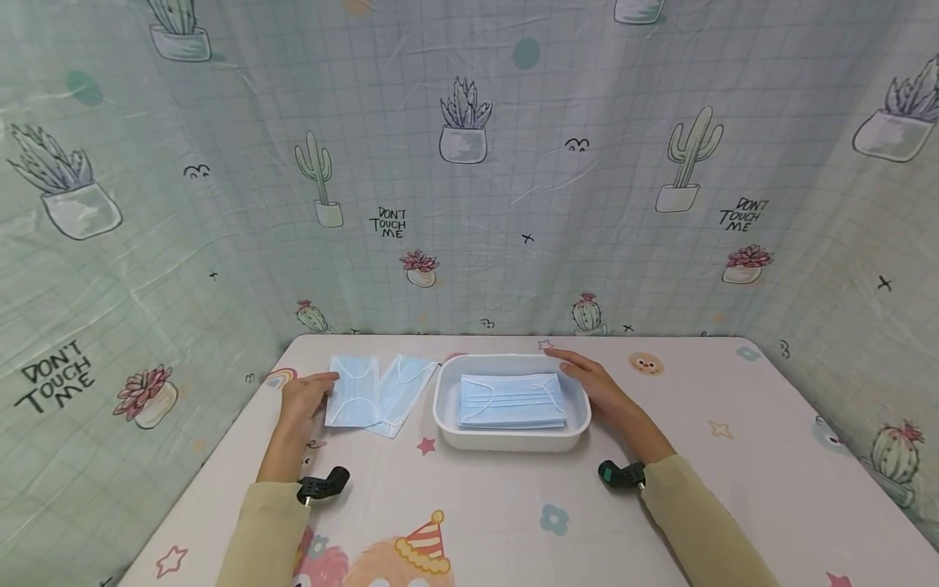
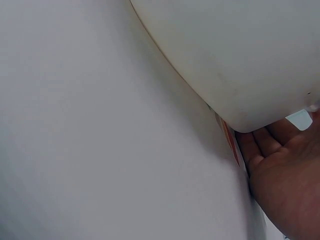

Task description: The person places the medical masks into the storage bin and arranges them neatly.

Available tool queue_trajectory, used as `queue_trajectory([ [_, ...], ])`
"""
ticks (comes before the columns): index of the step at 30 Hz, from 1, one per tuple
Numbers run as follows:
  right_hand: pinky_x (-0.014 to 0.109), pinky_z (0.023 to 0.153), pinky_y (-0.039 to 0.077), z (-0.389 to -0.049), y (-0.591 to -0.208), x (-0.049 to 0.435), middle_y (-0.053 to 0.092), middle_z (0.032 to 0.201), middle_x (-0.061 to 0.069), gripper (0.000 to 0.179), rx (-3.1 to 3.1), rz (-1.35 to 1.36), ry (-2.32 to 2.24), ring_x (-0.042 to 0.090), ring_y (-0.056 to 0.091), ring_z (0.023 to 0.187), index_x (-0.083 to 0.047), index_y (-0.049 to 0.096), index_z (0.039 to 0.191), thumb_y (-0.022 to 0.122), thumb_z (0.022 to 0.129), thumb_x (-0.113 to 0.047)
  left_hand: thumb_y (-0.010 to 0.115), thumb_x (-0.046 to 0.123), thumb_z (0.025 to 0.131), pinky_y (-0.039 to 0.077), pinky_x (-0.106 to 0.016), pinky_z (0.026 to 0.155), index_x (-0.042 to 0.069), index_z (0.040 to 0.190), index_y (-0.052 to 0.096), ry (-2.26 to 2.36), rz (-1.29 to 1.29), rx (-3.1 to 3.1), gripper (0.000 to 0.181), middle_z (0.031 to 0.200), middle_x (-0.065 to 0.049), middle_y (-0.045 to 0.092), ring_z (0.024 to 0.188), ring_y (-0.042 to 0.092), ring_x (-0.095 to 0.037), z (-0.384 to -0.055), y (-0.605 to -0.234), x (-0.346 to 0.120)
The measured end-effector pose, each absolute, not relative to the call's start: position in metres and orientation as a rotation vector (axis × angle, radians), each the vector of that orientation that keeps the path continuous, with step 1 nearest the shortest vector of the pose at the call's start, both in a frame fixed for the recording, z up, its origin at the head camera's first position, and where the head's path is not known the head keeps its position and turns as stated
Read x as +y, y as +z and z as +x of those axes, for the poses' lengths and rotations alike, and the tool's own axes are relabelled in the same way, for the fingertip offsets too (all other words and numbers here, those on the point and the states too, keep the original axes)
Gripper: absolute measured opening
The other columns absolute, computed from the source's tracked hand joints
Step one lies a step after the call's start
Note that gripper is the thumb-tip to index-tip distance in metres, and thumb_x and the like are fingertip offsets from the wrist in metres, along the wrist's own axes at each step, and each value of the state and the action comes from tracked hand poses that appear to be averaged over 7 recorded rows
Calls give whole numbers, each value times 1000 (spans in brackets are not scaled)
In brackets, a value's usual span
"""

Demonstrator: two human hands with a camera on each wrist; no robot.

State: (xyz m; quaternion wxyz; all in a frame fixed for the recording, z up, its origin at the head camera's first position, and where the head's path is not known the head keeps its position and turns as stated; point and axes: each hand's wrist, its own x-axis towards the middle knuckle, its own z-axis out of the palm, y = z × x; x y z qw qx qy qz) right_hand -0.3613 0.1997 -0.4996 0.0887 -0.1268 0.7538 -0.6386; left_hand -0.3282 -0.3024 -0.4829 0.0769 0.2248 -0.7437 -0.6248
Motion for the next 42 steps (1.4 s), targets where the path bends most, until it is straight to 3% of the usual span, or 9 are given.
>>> queue_trajectory([
  [5, 61, 127, 17, -361, -498, 200, 23, 173, 6, 47, 2249, -372, -1895, 37, 18, 161, -17, 45, 157, 43, 111, -22, 58, 9, 97, 41, -47, 117, -2, 138, 63, -1810, 673, -2299, 42, 156, -22, 50, 137, 49, -34, -327, -484, -302],
  [12, 61, 127, 17, -359, -497, 199, 22, 174, 6, 47, 2252, -370, -1887, 37, 18, 161, -18, 45, 157, 42, 111, -23, 61, 9, 96, 45, -46, 104, -2, 140, 61, -1745, 691, -2314, 45, 158, -25, 45, 125, 49, -34, -326, -486, -301],
  [19, 61, 127, 16, -360, -497, 199, 21, 174, 7, 47, 2248, -380, -1889, 37, 17, 161, -16, 44, 158, 43, 111, -22, 63, 9, 95, 46, -37, 89, 0, 140, 61, -1704, 682, -2353, 46, 155, -26, 48, 117, 50, -32, -326, -487, -302],
  [29, 61, 128, 16, -360, -497, 199, 22, 174, 7, 47, 2253, -378, -1893, 36, 16, 161, -16, 44, 157, 42, 111, -22, 62, 6, 96, 46, -30, 84, 5, 145, 58, -1752, 728, -2380, 49, 158, -23, 45, 122, 51, -30, -326, -486, -303],
  [37, 61, 128, 15, -361, -498, 199, 22, 174, 6, 46, 2252, -358, -1892, 36, 16, 161, -17, 45, 157, 42, 111, -22, 64, 6, 95, 43, -21, 70, 6, 147, 55, -1755, 733, -2367, 53, 154, -22, 49, 116, 55, -28, -324, -486, -303],
  [42, 61, 127, 16, -361, -498, 199, 21, 174, 6, 47, 2251, -371, -1889, 37, 17, 161, -17, 44, 158, 42, 111, -22, 64, 6, 95, 41, -19, 67, 7, 147, 56, -1747, 721, -2387, 53, 155, -23, 47, 117, 55, -29, -323, -485, -304],
])
